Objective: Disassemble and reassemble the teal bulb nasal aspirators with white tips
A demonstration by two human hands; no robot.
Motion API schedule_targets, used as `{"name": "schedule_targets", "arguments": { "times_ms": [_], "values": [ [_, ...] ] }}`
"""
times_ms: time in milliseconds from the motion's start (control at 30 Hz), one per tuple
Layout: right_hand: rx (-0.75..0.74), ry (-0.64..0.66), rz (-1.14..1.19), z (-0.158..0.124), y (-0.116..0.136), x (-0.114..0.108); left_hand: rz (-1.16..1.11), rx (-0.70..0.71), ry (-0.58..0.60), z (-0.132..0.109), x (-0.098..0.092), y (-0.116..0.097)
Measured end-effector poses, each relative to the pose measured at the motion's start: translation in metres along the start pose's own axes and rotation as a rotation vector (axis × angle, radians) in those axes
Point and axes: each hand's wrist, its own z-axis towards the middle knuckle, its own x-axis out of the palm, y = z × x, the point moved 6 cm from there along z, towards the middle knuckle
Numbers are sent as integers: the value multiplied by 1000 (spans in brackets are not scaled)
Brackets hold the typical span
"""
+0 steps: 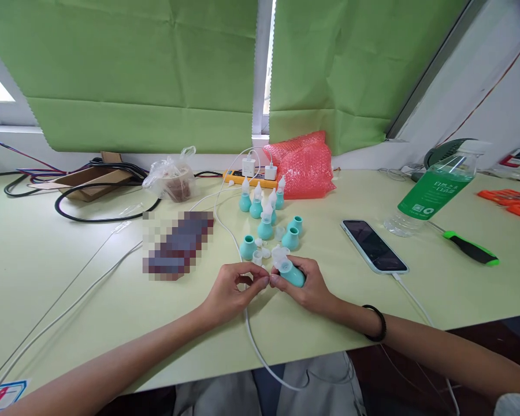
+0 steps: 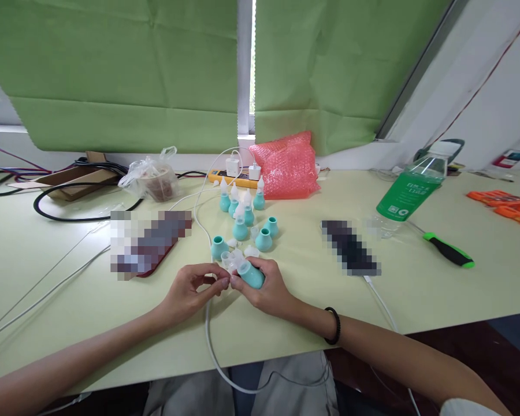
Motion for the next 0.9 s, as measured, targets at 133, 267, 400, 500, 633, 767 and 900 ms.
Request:
{"name": "schedule_targets", "arguments": {
  "times_ms": [133, 267, 400, 500, 633, 767, 900],
  "values": [
    [-60, -93, -80, 3, 6, -7, -10, 51, 3, -2, -2, -5],
    [-71, -190, -141, 21, 9, -20, 4, 111, 5, -5, -1, -8],
    [-61, -229, -211, 42, 5, -29, 10, 105, -12, -5, 0, -6],
    [-111, -248, -282, 44, 7, -31, -38, 48, -73, -3, -6, -2],
    [-300, -93, -436, 28, 21, -14, -28, -20, -108, -3, -12, 0],
    [-472, 200, -611, 3, 26, 19, 216, 43, 2, -7, -3, -6],
    [-506, 322, -596, -9, 21, 34, 448, 131, 146, -10, 7, -11]
  ]
}}
